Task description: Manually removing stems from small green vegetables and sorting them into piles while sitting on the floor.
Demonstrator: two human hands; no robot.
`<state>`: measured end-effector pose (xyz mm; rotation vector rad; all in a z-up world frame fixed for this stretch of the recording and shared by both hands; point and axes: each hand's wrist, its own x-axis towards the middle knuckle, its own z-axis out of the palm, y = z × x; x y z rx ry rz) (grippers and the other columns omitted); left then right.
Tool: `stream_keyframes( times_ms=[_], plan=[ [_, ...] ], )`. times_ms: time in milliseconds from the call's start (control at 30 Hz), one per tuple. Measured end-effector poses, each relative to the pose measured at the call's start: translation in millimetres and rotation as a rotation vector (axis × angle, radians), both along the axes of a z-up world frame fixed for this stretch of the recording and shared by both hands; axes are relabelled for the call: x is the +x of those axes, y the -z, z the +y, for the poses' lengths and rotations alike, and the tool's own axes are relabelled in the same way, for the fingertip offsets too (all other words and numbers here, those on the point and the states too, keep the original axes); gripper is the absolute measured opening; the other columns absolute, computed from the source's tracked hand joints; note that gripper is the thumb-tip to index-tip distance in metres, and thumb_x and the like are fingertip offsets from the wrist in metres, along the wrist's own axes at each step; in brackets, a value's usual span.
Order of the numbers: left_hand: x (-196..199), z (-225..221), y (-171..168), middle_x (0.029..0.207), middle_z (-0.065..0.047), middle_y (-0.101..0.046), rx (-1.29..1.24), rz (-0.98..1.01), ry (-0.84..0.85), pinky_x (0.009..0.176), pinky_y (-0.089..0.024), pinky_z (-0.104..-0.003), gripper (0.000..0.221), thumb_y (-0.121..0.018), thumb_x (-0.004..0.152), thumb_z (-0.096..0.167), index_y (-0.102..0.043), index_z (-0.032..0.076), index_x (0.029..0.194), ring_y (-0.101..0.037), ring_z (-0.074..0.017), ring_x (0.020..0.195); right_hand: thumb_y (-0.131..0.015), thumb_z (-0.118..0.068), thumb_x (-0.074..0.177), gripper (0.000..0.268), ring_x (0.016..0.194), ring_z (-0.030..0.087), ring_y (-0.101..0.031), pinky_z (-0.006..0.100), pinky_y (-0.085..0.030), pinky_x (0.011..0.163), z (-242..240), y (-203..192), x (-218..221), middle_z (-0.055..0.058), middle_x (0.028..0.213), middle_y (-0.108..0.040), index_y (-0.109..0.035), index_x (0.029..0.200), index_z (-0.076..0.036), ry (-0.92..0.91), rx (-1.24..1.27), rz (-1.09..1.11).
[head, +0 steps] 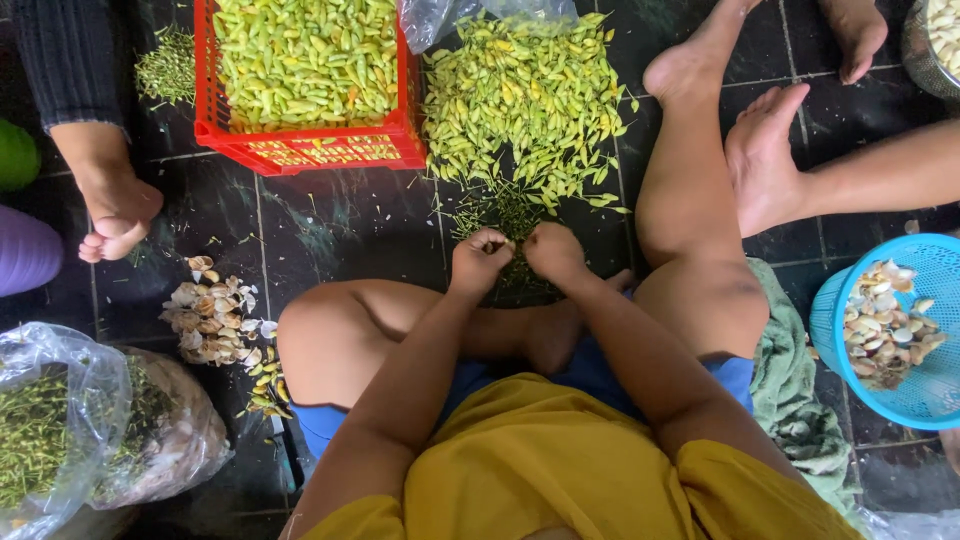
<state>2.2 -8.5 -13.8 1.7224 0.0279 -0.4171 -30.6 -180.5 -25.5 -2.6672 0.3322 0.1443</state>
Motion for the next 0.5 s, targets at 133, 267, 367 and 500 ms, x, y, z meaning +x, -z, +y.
stream_keyframes(
  times_ms=[133,267,367,500],
  plan=[
    [3.5,6.2,-19.3,0.086,-0.007,-0.068,-0.242,0.257,-0.106,0.066,-0.049,-0.025,0.013,-0.072,0.089,0.018,-0.073,0.008,0.098,-0.062,-0.0135,0.078,-0.058,-0.041,0.099,0.03,0.07,0.022,-0.072,0.035,-0.058,0.059,-28.7,23.2,16.9,0.003,0.073,-0.063,-0.068,0.084,-0.017,0.078,-0.385,-0.249],
    [14.5,8.7,-42.8,0.098,-0.01,-0.067,-0.527,0.538,-0.135,0.069,-0.046,-0.028,0.024,-0.061,0.093,0.013,-0.059,0.004,0.115,-0.062,-0.0163,0.086,-0.071,-0.043,0.094,0.032,0.072,0.028,-0.073,0.039,-0.059,0.059,-58.3,41.1,44.3,0.007,0.078,-0.063,-0.068,0.091,-0.012,0.23,-0.216,-0.12],
    [14.9,9.0,-40.6,0.096,-0.01,-0.068,-0.523,0.589,-0.138,0.066,-0.049,-0.027,0.025,-0.065,0.091,0.016,-0.058,0.006,0.113,-0.064,-0.0176,0.084,-0.071,-0.044,0.094,0.03,0.082,0.033,-0.074,0.045,-0.061,0.062,-65.7,46.6,50.2,0.009,0.082,-0.067,-0.072,0.098,-0.014,0.318,0.066,0.078],
    [13.3,10.9,-14.9,0.101,-0.011,-0.066,-0.328,0.466,-0.018,0.071,-0.055,-0.027,0.042,-0.075,0.099,0.026,-0.059,-0.002,0.126,-0.065,-0.0163,0.087,-0.065,-0.037,0.095,0.026,0.093,0.032,-0.074,0.046,-0.062,0.074,-49.6,-2.7,44.0,0.009,0.091,-0.075,-0.074,0.108,-0.017,0.355,0.198,0.109]
  ],
)
